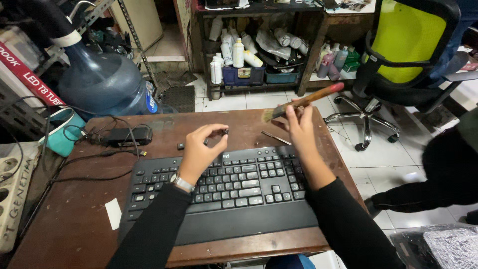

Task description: The person removes individual keycaps from a keyboard, cleans them with a brush, and places them back onto the keyboard. The person repeats this process for several keys.

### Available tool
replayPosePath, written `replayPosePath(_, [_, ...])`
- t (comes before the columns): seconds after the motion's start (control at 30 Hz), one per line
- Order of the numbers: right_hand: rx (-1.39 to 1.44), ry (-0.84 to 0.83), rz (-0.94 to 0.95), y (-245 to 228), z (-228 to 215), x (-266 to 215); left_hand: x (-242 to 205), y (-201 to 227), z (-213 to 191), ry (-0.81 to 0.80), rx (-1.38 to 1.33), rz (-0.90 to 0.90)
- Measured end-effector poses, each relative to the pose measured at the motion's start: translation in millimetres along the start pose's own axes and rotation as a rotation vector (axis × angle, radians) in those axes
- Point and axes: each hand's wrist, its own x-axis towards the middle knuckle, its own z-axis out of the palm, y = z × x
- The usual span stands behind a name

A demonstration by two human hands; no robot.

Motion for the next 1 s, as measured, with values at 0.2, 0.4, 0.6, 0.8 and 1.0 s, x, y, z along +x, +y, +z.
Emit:
replayPosePath(0.2, [-0.099,-0.192,-0.339,-40,49,-49,-9,21,0,-0.052,-0.02,0.023])
replayPosePath(0.4, [-0.331,-0.354,-0.562,-23,52,-64,-20,19,14,-0.05,-0.087,-0.012])
replayPosePath(0.6, [-0.428,-0.187,-0.404,-25,43,-49,-24,23,12,-0.017,-0.241,-0.186])
replayPosePath(0.8, [-0.291,-0.294,-0.442,-33,59,-68,-26,22,18,0.017,-0.23,-0.184])
replayPosePath(1.0, [-0.237,-0.204,-0.392,-26,43,-49,-24,18,16,0.034,-0.278,-0.243])
